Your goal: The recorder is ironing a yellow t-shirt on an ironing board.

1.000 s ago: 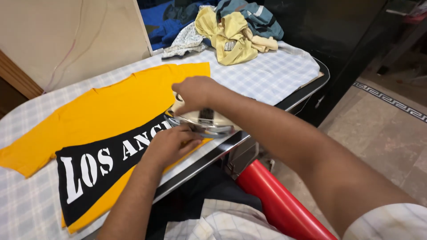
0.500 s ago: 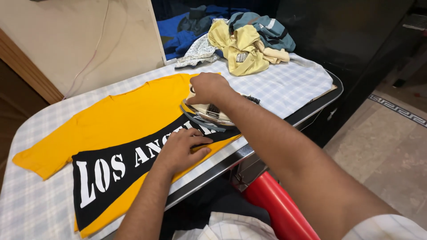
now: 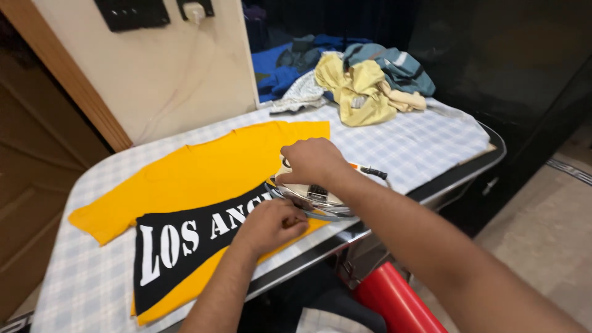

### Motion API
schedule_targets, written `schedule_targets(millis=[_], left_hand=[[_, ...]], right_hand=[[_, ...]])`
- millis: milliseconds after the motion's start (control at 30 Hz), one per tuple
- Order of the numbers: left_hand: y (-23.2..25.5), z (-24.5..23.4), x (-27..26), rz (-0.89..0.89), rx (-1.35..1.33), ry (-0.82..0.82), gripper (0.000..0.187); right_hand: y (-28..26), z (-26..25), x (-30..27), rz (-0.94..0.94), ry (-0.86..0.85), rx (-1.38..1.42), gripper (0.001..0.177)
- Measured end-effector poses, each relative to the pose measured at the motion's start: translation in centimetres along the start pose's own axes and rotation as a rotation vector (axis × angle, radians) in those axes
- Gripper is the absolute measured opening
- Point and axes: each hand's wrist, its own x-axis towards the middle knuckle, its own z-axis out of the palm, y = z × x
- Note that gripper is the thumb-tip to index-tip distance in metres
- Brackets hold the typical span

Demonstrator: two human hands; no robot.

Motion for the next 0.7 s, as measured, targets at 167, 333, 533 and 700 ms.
schedule_targets(millis=[167,333,533,700], left_hand=[[-0.1,0.0,0.0,-0.007,0.019,-0.023,0.018],[-0.6,0.7,-0.3,0.056,0.033,-0.010,0.019],[-0.9,-0.9,-2.0,-0.109,0.091,-0.054,0.025],[-2.1,-4.1,-6.6,-0.252,0.216,-0.084,0.024]], right_hand=[[-0.3,2.2,5.2,0.009,0.039,-0.016,0.059],[0.2,3.1,6.4,-0.015,0.040,0.014,0.058],[-0.1,2.5,3.2,-0.113,-0.074,0.000,0.065],[-3.3,0.1,-1.9,-0.157,-0.072,0.077,0.063]])
